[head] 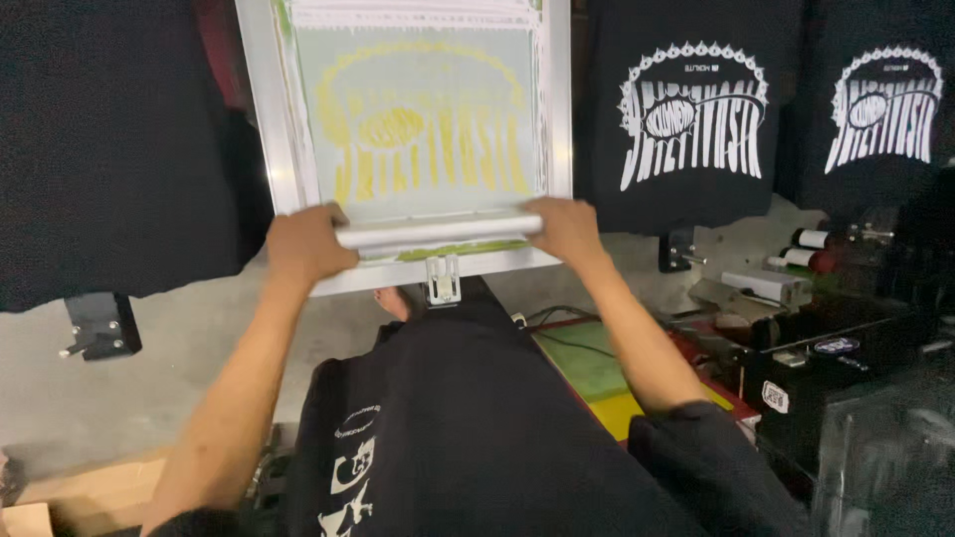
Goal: The person uses a squeegee to pull yellow ink across a screen printing frame positioned over a black t-shirt. They repeatedly lift the frame and pull the squeegee downward to apply the ink design onto the fabric.
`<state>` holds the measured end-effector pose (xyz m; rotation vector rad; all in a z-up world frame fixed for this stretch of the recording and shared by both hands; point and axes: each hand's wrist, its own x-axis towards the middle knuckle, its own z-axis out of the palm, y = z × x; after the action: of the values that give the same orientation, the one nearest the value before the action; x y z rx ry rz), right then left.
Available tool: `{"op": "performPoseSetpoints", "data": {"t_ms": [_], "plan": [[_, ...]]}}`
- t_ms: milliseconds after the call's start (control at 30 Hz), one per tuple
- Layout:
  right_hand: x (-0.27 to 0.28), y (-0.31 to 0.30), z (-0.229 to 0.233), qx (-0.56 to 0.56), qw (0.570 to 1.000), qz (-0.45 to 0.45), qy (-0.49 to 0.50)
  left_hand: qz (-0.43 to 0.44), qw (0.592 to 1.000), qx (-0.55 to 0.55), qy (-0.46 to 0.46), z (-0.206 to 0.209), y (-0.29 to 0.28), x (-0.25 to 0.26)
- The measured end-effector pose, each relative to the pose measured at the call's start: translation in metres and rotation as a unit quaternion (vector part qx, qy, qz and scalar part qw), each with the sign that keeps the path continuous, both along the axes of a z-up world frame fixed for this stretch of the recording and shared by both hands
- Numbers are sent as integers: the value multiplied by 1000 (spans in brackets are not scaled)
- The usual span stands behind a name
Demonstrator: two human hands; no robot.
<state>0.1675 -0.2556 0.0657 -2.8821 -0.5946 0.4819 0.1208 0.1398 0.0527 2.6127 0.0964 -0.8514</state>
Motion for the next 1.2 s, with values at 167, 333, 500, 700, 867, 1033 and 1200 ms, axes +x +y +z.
{"op": "performPoseSetpoints", "data": {"t_ms": [167, 333, 500, 700, 867, 1033, 1200], "plan": [[-34, -4, -12, -18, 998, 43, -46, -8, 991, 39, -126, 13, -16, -40], [-58, -13, -24, 25, 998, 61, -21, -25, 967, 40, -249, -10, -14, -65], [-71, -21, -16, 106, 993, 37, 31, -5, 963, 38, -267, 0, -18, -92], [-10, 15, -36, 234, 945, -23, -226, 12, 921, 39, -388, -31, -30, -48], [87, 29, -44, 195, 947, -24, -254, -4, 902, 60, -427, -47, -11, 57], [192, 40, -38, 172, 958, -48, -225, -10, 891, 78, -447, -58, 10, 172], [303, 55, 30, -46, 999, 17, 23, -37, 992, 84, -87, 25, 29, 288]]}}
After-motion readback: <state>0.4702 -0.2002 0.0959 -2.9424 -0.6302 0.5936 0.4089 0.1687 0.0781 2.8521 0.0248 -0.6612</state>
